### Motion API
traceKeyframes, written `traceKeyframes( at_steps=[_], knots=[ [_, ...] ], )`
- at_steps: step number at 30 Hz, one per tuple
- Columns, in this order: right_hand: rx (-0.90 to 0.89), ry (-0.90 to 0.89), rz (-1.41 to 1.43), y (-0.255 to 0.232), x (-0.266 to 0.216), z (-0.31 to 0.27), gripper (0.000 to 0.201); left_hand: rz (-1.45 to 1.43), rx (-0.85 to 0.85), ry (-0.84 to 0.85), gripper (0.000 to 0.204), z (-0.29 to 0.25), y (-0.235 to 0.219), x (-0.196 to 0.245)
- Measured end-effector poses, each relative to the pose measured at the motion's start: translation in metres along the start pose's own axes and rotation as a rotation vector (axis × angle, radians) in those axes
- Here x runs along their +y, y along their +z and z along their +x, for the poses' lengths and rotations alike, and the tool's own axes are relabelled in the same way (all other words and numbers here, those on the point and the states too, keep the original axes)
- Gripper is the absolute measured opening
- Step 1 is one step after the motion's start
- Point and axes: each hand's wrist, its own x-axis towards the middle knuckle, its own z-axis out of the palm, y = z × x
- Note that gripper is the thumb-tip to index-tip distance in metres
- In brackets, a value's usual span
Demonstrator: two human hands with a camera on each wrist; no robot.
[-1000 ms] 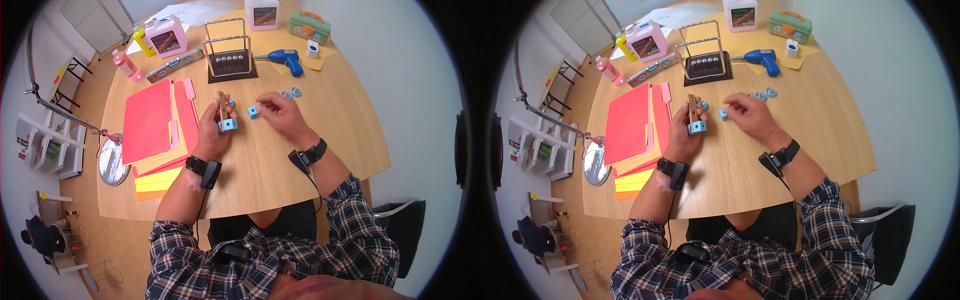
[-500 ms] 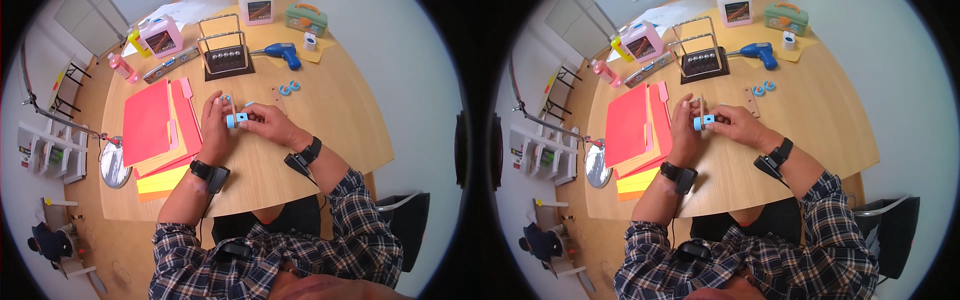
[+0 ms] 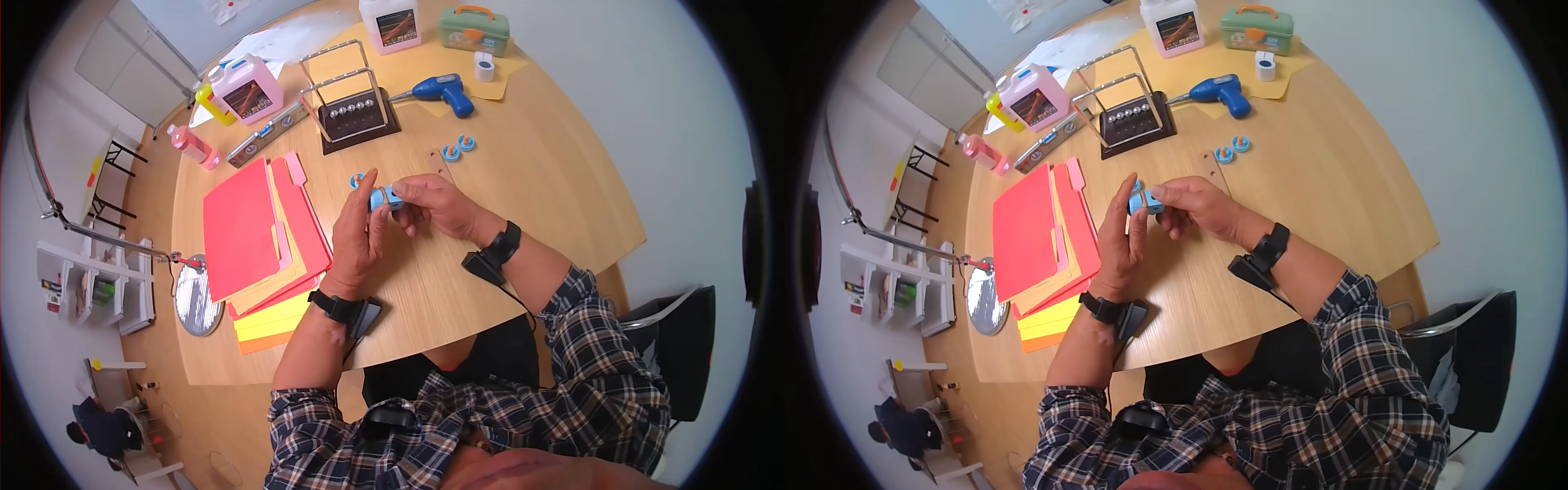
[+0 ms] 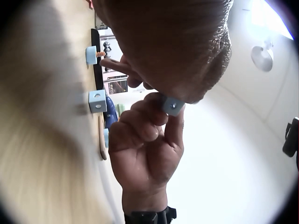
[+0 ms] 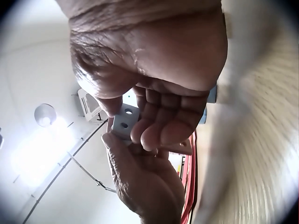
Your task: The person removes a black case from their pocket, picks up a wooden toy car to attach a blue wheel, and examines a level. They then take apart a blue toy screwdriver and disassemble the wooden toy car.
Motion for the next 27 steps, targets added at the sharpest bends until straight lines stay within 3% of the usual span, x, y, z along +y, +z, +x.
traceKeyframes(
  at_steps=[2, 4, 8, 14, 16, 20, 22, 27],
  knots=[
    [-0.015, 0.025, 0.029, 0.001, 0.001, 0.001, 0.045, 0.002, 0.045, -0.02, 0.051, -0.004, 0.005, 0.0],
    [-0.017, 0.062, 0.055, 0.0, 0.006, 0.003, 0.048, -0.126, 0.004, -0.219, 0.052, -0.01, 0.007, -0.001],
    [-0.018, 0.06, 0.06, 0.004, 0.007, 0.004, 0.046, -0.091, 0.05, -0.163, 0.052, -0.008, 0.011, -0.007],
    [0.033, -0.012, -0.031, -0.001, 0.008, 0.007, 0.036, -0.179, 0.064, -0.326, 0.049, -0.006, 0.016, 0.001],
    [0.065, -0.004, -0.18, -0.002, 0.008, 0.007, 0.027, -0.306, 0.05, -0.494, 0.05, -0.005, 0.018, 0.003],
    [0.163, -0.099, -0.282, 0.001, 0.015, 0.009, 0.022, -0.422, 0.068, -0.519, 0.052, -0.001, 0.024, -0.002],
    [0.244, -0.346, -0.671, -0.001, 0.017, 0.008, 0.023, -0.418, 0.063, -0.541, 0.055, -0.002, 0.027, -0.011],
    [0.274, -0.399, -0.834, 0.007, -0.003, -0.002, 0.026, -0.675, -0.036, -0.696, 0.056, 0.002, 0.019, -0.009]
  ],
)
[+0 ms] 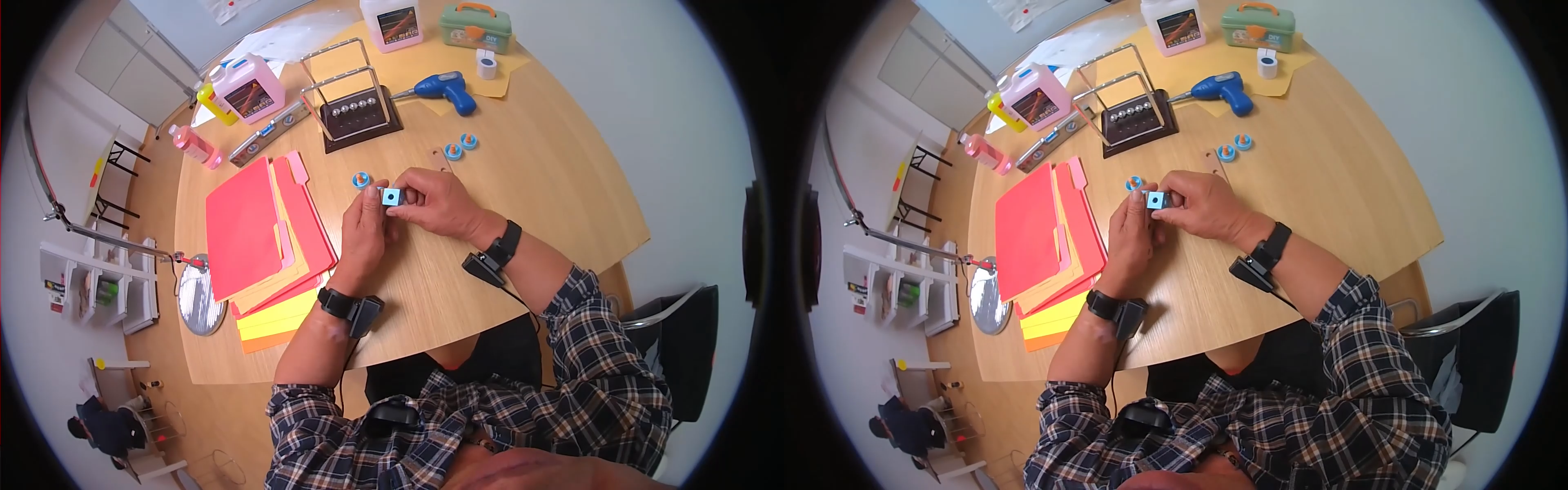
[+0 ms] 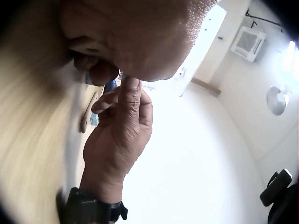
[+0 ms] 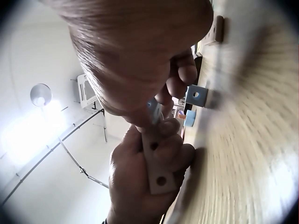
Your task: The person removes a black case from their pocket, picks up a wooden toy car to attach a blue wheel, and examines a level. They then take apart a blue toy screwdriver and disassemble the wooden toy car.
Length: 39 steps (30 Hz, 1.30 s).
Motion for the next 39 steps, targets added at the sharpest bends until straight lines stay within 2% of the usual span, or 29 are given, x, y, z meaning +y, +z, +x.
traceKeyframes(
  at_steps=[4, 11, 13, 17, 20, 23, 26, 28, 32, 34, 35, 37, 39],
  knots=[
    [0.022, -0.095, -0.016, -0.001, -0.002, 0.0, 0.027, -0.124, -0.034, -0.101, 0.054, -0.003, 0.0, 0.008],
    [0.013, -0.123, 0.058, 0.003, 0.004, 0.0, 0.035, -0.148, -0.067, -0.173, 0.054, -0.005, -0.004, 0.013],
    [-0.036, 0.041, 0.171, 0.005, 0.003, 0.0, 0.042, -0.175, -0.053, -0.133, 0.054, -0.005, -0.002, 0.011],
    [-0.069, 0.037, 0.258, 0.008, 0.009, 0.001, 0.047, -0.178, -0.016, -0.107, 0.054, -0.002, -0.005, -0.001],
    [-0.071, 0.006, 0.308, 0.01, 0.011, 0.001, 0.049, -0.154, -0.057, -0.061, 0.055, -0.001, -0.005, -0.003],
    [-0.106, 0.091, 0.272, 0.005, 0.004, 0.0, 0.046, -0.123, -0.029, -0.063, 0.055, -0.006, 0.001, 0.007],
    [-0.084, 0.014, 0.188, 0.006, 0.013, 0.001, 0.042, -0.121, -0.024, -0.053, 0.05, -0.007, 0.002, 0.012],
    [-0.089, -0.278, 0.209, 0.013, 0.029, 0.003, 0.042, -0.152, -0.007, -0.143, 0.049, -0.006, 0.0, 0.011],
    [-0.052, -0.369, 0.102, 0.008, 0.017, 0.005, 0.039, -0.186, -0.047, -0.177, 0.049, 0.0, -0.011, 0.003],
    [0.024, -0.083, 0.164, 0.002, -0.005, 0.002, 0.033, -0.22, -0.064, -0.153, 0.051, 0.0, -0.009, 0.005],
    [0.023, -0.085, 0.163, 0.001, -0.005, 0.003, 0.033, -0.22, -0.063, -0.152, 0.051, 0.0, -0.009, 0.005],
    [-0.031, 0.096, 0.11, -0.002, -0.005, 0.002, 0.029, -0.26, -0.043, -0.157, 0.051, -0.001, -0.008, 0.006],
    [-0.08, 0.124, 0.102, 0.003, 0.01, 0.001, 0.031, -0.262, -0.051, -0.15, 0.051, -0.001, -0.008, 0.005]
  ],
)
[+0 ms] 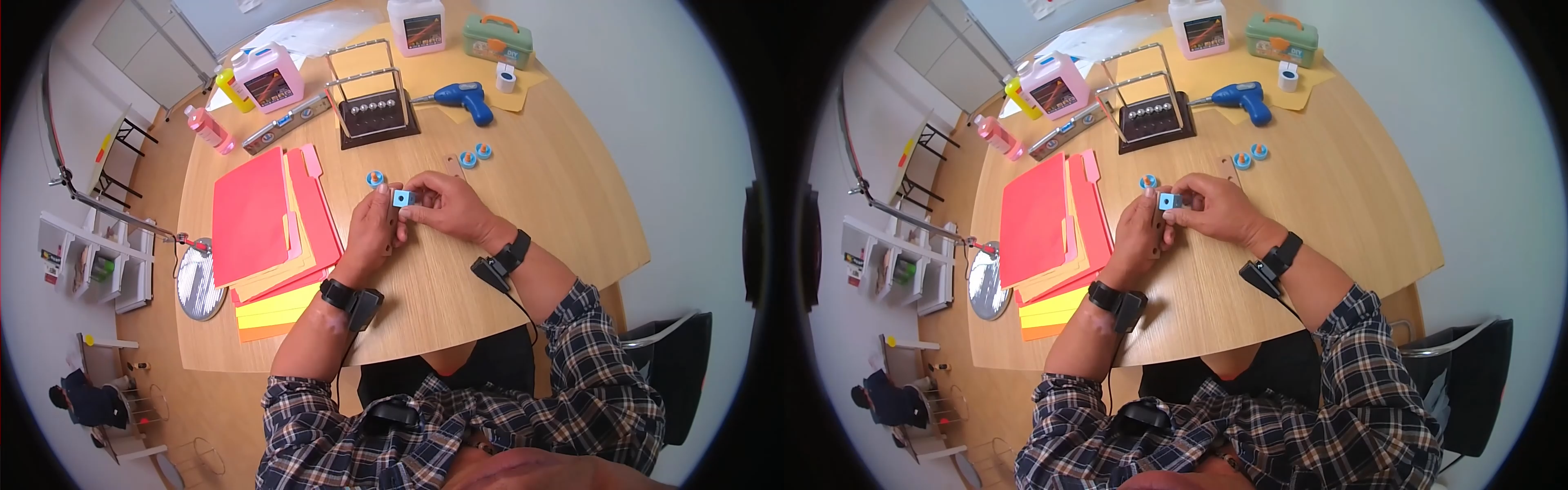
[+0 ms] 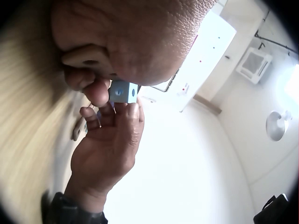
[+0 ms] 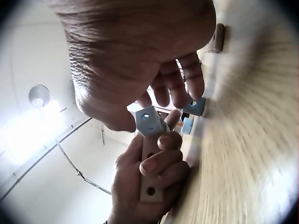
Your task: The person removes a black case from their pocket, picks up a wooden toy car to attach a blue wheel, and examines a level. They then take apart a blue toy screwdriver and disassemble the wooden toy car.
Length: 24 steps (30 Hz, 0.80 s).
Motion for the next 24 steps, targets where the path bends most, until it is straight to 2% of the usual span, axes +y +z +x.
traceKeyframes(
  at_steps=[2, 5, 7, 11, 13, 14, 16, 20, 24],
  knots=[
    [-0.046, 0.032, -0.008, 0.001, 0.005, 0.0, 0.033, -0.001, -0.009, 0.004, 0.051, 0.001, 0.0, -0.001],
    [-0.039, -0.065, -0.072, 0.0, 0.005, 0.002, 0.034, -0.018, -0.005, -0.005, 0.05, 0.0, 0.001, 0.001],
    [0.009, -0.299, 0.097, 0.003, 0.019, 0.006, 0.043, 0.046, 0.011, -0.02, 0.051, -0.003, 0.005, 0.006],
    [0.035, -0.288, 0.141, 0.005, -0.004, 0.001, 0.047, 0.061, 0.004, -0.061, 0.047, 0.002, -0.001, 0.004],
    [0.04, -0.143, 0.041, 0.0, -0.023, -0.002, 0.042, 0.041, 0.024, -0.046, 0.047, 0.002, 0.002, 0.004],
    [0.041, -0.143, 0.04, 0.0, -0.02, -0.002, 0.042, 0.041, 0.022, -0.046, 0.047, 0.002, 0.001, 0.004],
    [0.008, 0.027, -0.027, 0.0, -0.011, -0.001, 0.034, 0.064, -0.018, -0.036, 0.047, 0.002, -0.001, 0.003],
    [-0.055, 0.058, -0.033, 0.0, -0.005, -0.001, 0.032, 0.107, 0.024, -0.007, 0.047, 0.002, 0.004, 0.002],
    [0.008, -0.053, -0.013, 0.002, 0.002, 0.0, 0.029, 0.114, 0.017, -0.016, 0.046, -0.001, 0.004, 0.006]
  ],
)
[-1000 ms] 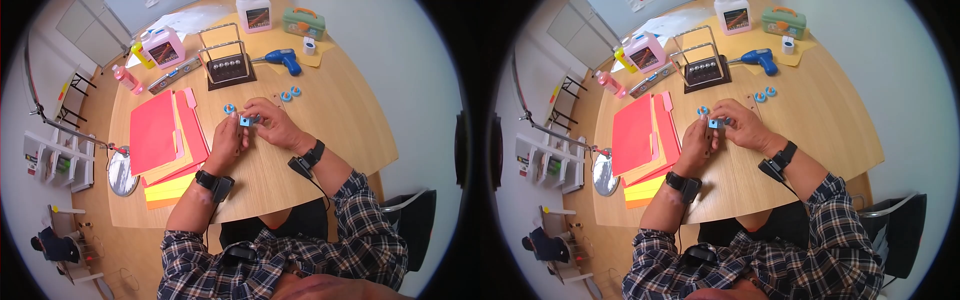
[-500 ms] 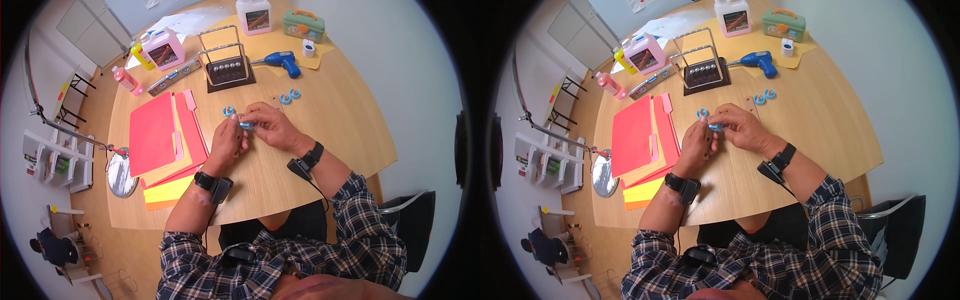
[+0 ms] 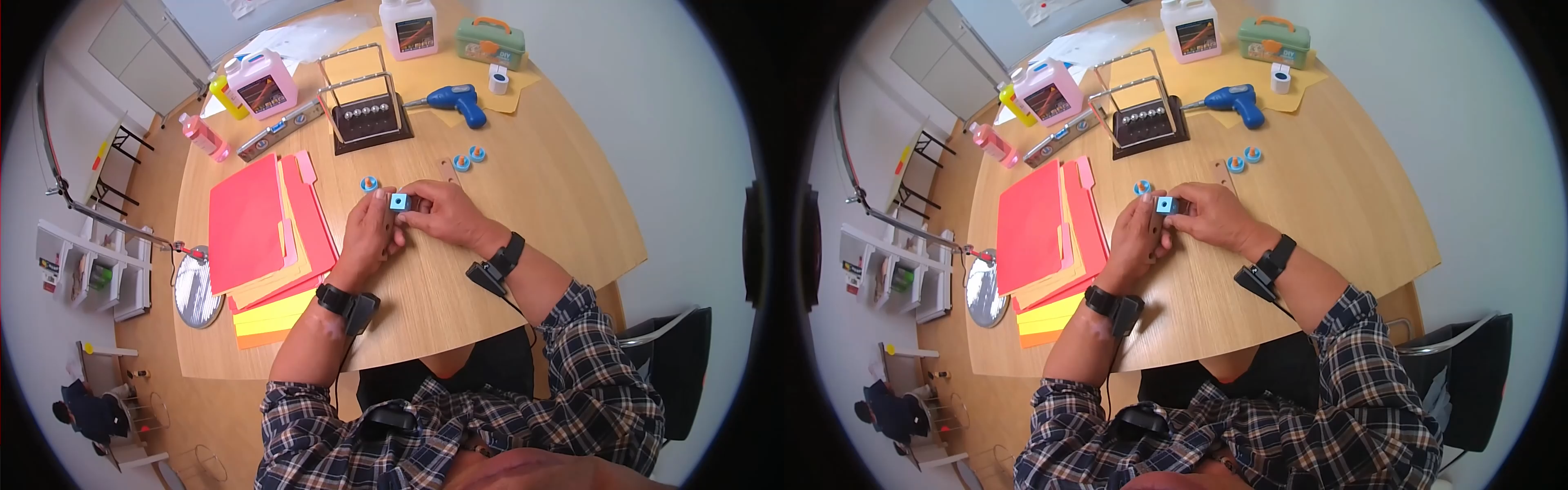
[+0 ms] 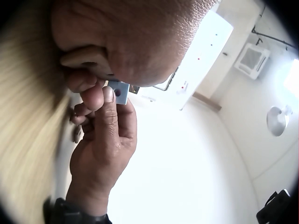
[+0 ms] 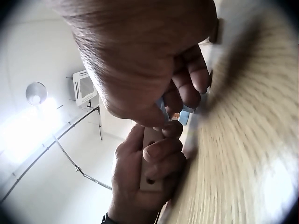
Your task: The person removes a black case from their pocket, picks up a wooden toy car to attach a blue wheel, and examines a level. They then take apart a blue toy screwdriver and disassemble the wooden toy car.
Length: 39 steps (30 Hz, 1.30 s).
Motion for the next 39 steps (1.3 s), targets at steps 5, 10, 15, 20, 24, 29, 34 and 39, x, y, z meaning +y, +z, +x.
traceKeyframes(
  at_steps=[5, 10, 15, 20, 24, 29, 34, 39],
  knots=[
    [0.02, -0.083, -0.145, -0.004, -0.008, 0.0, 0.03, -0.033, -0.005, -0.037, 0.042, 0.002, -0.001, 0.003],
    [0.079, -0.289, -0.112, 0.0, 0.008, 0.003, 0.037, -0.128, -0.032, -0.139, 0.038, 0.004, -0.008, 0.002],
    [-0.017, -0.081, -0.06, -0.006, -0.013, 0.001, 0.042, -0.158, -0.017, -0.091, 0.04, 0.006, -0.005, -0.003],
    [-0.027, -0.015, -0.023, -0.003, -0.013, 0.0, 0.045, -0.109, -0.042, -0.031, 0.044, 0.006, -0.008, -0.006],
    [-0.026, 0.006, -0.067, -0.001, 0.001, 0.002, 0.041, -0.041, -0.037, -0.027, 0.043, 0.005, -0.005, -0.005],
    [0.001, -0.048, -0.098, -0.005, 0.004, 0.003, 0.034, -0.074, 0.063, -0.039, 0.041, 0.004, -0.003, -0.002],
    [0.044, -0.125, -0.248, -0.015, 0.008, 0.005, 0.03, -0.102, 0.09, -0.123, 0.056, 0.005, -0.008, 0.002],
    [0.036, -0.138, -0.243, -0.016, 0.01, 0.005, 0.032, -0.065, 0.074, -0.156, 0.06, 0.006, -0.008, 0.007]
  ],
)
